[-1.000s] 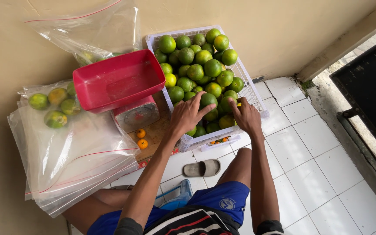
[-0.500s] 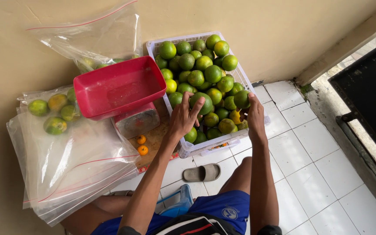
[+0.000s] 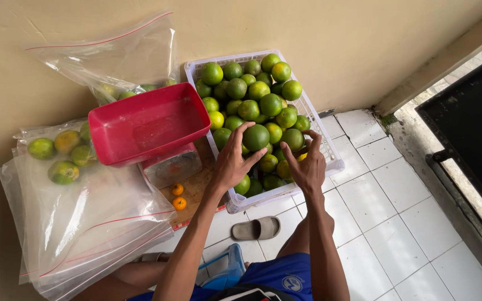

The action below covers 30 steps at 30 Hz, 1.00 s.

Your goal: The person repeatedly picks green limes from a white crate and places them into the red tray of a mechanical scale. They continue adding limes one by one, occasionally adjusting the pile in the tray, while more limes remain in the crate and some are already bagged nearby.

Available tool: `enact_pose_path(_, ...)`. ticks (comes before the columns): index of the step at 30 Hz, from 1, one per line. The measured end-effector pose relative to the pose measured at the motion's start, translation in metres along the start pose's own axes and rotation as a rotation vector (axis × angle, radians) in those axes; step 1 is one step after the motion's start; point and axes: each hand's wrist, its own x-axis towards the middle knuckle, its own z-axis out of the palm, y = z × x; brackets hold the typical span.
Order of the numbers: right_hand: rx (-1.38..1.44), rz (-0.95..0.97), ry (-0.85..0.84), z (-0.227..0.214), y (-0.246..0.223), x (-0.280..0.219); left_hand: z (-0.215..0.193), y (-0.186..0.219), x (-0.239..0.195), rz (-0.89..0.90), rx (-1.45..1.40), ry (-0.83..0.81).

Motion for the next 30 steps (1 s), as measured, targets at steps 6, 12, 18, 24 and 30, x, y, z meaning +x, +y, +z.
enact_pose_path(6, 0.027, -0.094, -0.036, -0.001, 0.003, -0.001, 0.009, -0.024, -0.002, 0.012, -0.021, 0.059)
enact_pose_path(12, 0.176, -0.016, -0.037, -0.003, -0.004, -0.002, 0.004, -0.005, -0.004, 0.069, 0.002, 0.145)
enact_pose_path(18, 0.210, -0.069, -0.049, 0.003, 0.007, -0.001, 0.006, -0.007, -0.007, -0.144, 0.083, -0.087)
enact_pose_path(24, 0.420, 0.100, -0.060, -0.002, 0.007, 0.008, 0.009, -0.018, -0.005, -0.072, 0.162, -0.110)
enact_pose_path(30, 0.345, 0.098, -0.032, 0.006, 0.034, 0.007, 0.000, 0.003, -0.008, -0.114, 0.097, -0.052)
